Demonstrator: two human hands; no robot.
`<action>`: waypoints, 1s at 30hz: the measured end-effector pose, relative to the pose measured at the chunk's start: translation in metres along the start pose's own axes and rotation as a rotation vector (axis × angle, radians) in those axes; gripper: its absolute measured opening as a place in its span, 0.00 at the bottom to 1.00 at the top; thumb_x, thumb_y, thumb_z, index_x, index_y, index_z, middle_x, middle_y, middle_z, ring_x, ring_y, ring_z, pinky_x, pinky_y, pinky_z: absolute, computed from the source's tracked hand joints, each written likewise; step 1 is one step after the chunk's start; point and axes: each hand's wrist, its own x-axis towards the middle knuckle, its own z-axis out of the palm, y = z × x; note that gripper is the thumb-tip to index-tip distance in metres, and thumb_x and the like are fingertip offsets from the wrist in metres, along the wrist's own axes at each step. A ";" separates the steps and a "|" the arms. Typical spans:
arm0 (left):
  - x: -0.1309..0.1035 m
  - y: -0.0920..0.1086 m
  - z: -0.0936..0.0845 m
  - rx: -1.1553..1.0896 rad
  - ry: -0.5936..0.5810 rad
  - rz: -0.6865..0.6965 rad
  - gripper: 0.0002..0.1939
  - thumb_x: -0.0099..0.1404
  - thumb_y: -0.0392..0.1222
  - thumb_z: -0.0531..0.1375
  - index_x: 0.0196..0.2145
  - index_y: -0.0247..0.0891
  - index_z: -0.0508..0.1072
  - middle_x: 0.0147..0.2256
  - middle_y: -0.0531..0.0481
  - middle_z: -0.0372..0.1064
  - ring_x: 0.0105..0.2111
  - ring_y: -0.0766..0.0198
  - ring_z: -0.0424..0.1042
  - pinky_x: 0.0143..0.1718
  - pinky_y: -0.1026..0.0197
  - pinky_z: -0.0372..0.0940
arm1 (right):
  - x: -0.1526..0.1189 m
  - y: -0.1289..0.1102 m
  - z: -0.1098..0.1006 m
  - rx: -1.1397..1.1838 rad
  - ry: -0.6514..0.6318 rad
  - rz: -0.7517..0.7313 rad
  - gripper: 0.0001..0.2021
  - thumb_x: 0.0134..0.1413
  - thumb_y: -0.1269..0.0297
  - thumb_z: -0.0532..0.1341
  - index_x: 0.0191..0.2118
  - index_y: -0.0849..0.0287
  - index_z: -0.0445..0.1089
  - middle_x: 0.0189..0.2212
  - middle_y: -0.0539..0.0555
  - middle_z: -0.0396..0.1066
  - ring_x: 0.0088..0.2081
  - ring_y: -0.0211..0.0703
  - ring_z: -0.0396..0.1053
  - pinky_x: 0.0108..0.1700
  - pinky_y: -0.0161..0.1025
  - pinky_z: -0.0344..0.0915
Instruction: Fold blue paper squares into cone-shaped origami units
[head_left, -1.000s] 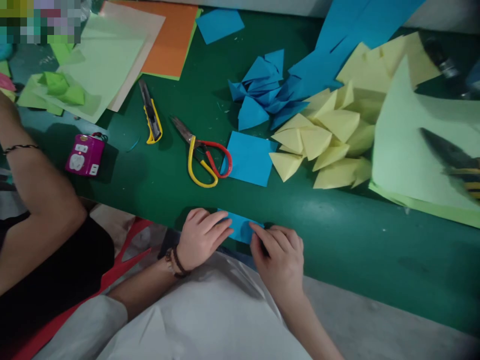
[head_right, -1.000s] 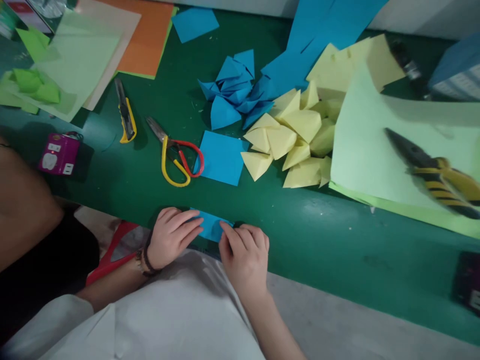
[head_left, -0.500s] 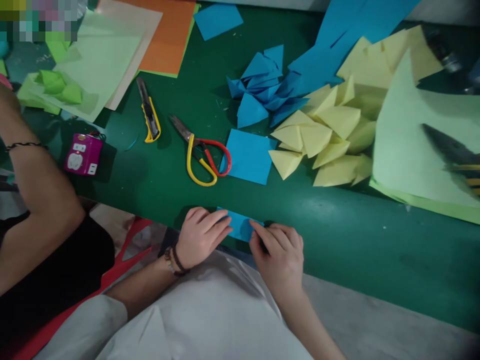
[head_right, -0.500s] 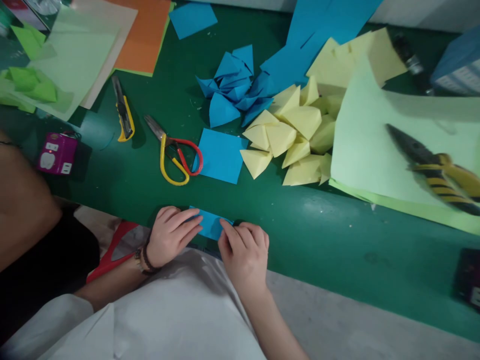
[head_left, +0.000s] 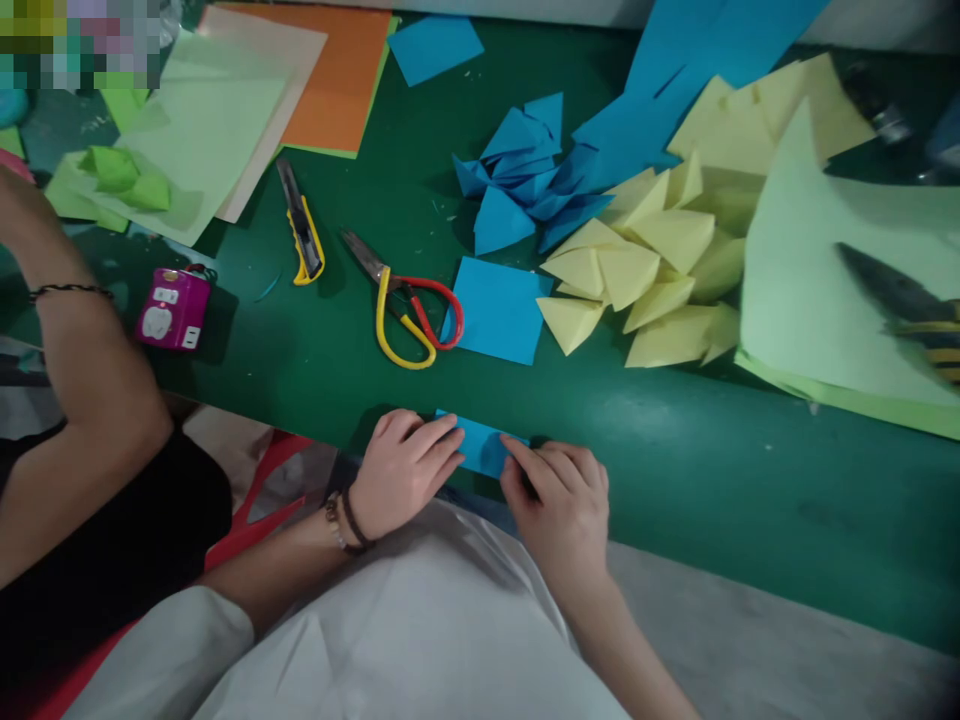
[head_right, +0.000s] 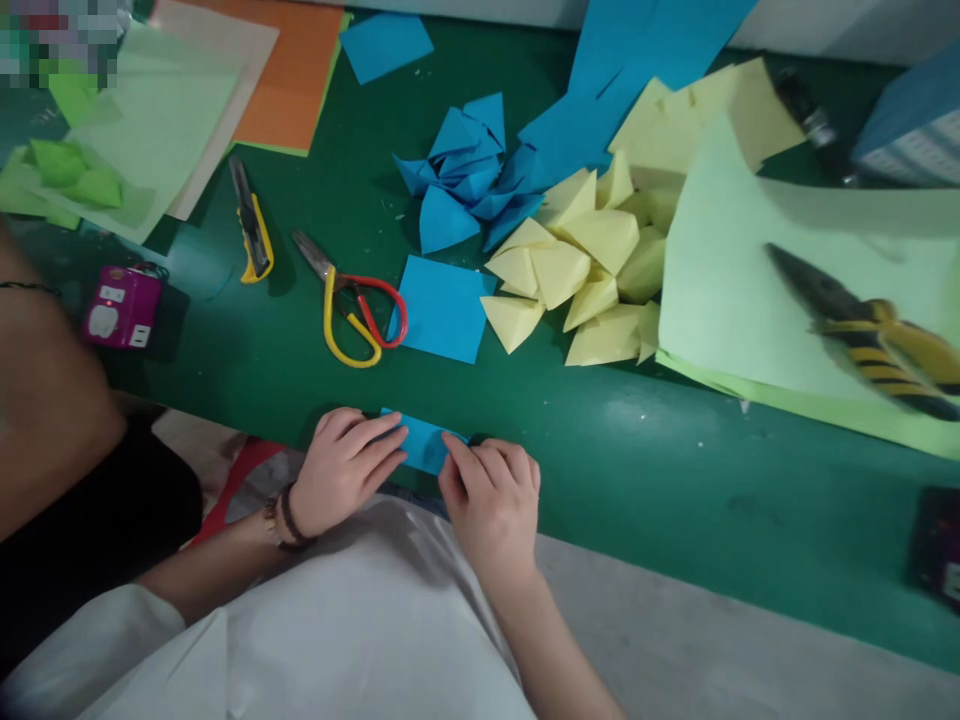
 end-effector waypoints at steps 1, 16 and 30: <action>0.000 0.001 -0.001 0.012 -0.011 -0.006 0.10 0.69 0.42 0.60 0.45 0.38 0.76 0.48 0.50 0.76 0.38 0.60 0.66 0.42 0.55 0.62 | 0.000 0.001 -0.001 0.001 -0.008 0.000 0.09 0.58 0.72 0.61 0.43 0.57 0.74 0.26 0.51 0.73 0.35 0.46 0.68 0.38 0.44 0.62; -0.004 0.001 0.001 0.018 -0.051 -0.007 0.14 0.68 0.40 0.57 0.48 0.37 0.76 0.50 0.46 0.73 0.40 0.58 0.65 0.41 0.53 0.62 | -0.031 -0.047 -0.033 0.773 -0.500 0.329 0.09 0.62 0.68 0.54 0.47 0.53 0.61 0.63 0.64 0.62 0.22 0.29 0.67 0.26 0.34 0.67; -0.005 -0.001 0.000 -0.004 -0.056 0.003 0.15 0.69 0.40 0.55 0.49 0.37 0.75 0.52 0.47 0.72 0.41 0.56 0.65 0.42 0.51 0.62 | -0.049 -0.056 -0.028 0.909 -0.447 0.632 0.11 0.61 0.65 0.52 0.49 0.54 0.58 0.68 0.69 0.48 0.25 0.31 0.71 0.28 0.37 0.71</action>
